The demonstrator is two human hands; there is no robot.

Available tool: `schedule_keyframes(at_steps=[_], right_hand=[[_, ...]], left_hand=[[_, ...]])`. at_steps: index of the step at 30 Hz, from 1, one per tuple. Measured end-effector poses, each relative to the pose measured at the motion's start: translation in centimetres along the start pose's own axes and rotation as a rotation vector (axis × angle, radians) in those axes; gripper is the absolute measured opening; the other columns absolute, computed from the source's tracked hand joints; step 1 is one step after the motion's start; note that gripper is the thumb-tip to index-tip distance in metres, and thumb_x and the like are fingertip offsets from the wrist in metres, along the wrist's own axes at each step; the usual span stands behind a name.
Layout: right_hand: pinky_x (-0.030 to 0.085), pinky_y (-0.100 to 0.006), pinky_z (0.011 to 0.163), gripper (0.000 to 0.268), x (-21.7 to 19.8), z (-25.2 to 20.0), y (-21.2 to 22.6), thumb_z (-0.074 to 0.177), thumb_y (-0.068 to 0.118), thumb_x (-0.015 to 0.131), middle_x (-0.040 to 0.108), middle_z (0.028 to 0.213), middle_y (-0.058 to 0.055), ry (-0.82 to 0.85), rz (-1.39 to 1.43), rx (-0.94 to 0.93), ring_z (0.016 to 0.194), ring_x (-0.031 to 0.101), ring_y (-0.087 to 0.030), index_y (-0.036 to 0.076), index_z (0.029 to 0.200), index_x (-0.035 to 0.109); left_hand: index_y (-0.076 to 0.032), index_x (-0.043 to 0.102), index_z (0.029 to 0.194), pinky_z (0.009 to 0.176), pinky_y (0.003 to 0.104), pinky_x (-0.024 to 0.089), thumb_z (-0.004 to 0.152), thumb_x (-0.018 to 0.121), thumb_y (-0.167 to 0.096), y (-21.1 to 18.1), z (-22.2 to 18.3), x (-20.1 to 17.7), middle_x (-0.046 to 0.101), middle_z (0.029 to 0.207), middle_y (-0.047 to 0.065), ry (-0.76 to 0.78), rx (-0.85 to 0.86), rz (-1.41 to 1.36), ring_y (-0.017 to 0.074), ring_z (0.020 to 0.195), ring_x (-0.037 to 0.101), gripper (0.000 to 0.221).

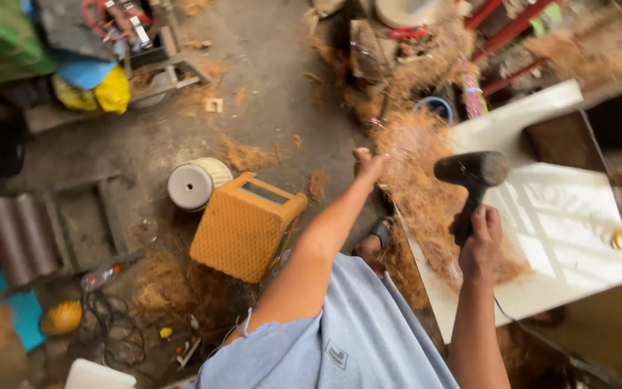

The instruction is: Spreading out coconut fibers on a workbench, removing debris, and using a hair dryer to process the material.

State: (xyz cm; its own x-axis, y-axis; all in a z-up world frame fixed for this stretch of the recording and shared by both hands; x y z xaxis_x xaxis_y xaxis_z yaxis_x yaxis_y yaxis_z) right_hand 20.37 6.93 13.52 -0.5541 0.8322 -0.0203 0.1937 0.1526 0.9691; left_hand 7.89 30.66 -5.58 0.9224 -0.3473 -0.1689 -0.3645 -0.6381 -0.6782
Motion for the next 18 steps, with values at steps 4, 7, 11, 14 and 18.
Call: schedule_keyframes(at_steps=[4,7,11,14,18], right_hand=[[0.052,-0.031,0.048,0.026,-0.1,0.5,-0.6,0.114,0.032,0.057,0.063,0.081,-0.018,0.025,0.044,0.014,0.061,0.067,-0.027,0.006,0.113,0.056],[0.052,-0.030,0.047,0.025,-0.2,1.5,-0.9,0.115,0.031,0.055,0.063,0.081,-0.018,0.045,0.059,0.000,0.059,0.067,-0.027,0.006,0.115,0.054],[0.055,-0.032,0.051,0.027,-0.3,2.2,-1.2,0.115,0.032,0.056,0.065,0.083,-0.019,0.070,0.044,-0.016,0.062,0.068,-0.027,0.005,0.117,0.055],[0.056,-0.033,0.053,0.029,-0.6,2.5,-1.5,0.115,0.032,0.055,0.064,0.085,-0.020,0.068,0.056,-0.018,0.063,0.068,-0.028,0.003,0.119,0.054],[0.057,-0.031,0.055,0.026,-0.2,2.4,-0.6,0.117,0.031,0.052,0.065,0.084,-0.018,0.052,0.027,-0.016,0.064,0.067,-0.024,0.004,0.119,0.054]], left_hand=[[-0.016,0.033,0.149,0.118,0.044,0.040,0.069,0.076,-0.043,-0.8,-0.6,0.1,0.058,0.144,0.009,0.098,-0.025,0.043,0.0301,0.139,0.052,0.095],[-0.016,0.028,0.160,0.121,0.045,0.036,0.069,0.077,-0.050,1.4,3.0,2.2,0.055,0.150,0.011,0.185,-0.008,0.110,0.0300,0.143,0.048,0.109],[-0.017,0.053,0.150,0.115,0.042,0.044,0.065,0.076,-0.048,0.4,2.4,2.1,0.066,0.139,0.011,0.179,-0.007,0.154,0.0298,0.136,0.057,0.093],[-0.024,0.054,0.149,0.114,0.042,0.045,0.068,0.075,-0.052,0.1,1.5,1.6,0.064,0.141,0.010,0.145,-0.026,0.177,0.0287,0.136,0.057,0.089],[-0.022,0.064,0.139,0.110,0.043,0.048,0.069,0.072,-0.052,1.4,2.9,2.5,0.069,0.133,0.012,0.143,-0.015,0.208,0.0316,0.131,0.061,0.076]])
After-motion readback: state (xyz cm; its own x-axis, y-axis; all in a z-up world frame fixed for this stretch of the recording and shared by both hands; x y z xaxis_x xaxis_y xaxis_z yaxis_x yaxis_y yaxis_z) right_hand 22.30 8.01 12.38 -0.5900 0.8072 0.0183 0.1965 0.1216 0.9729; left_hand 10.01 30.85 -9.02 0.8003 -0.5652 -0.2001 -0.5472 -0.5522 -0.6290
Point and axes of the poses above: each hand's wrist, its own z-axis towards the middle knuckle, its own x-axis out of the palm, y = z × x, the point moved 4 cm from there along z, towards the middle knuckle
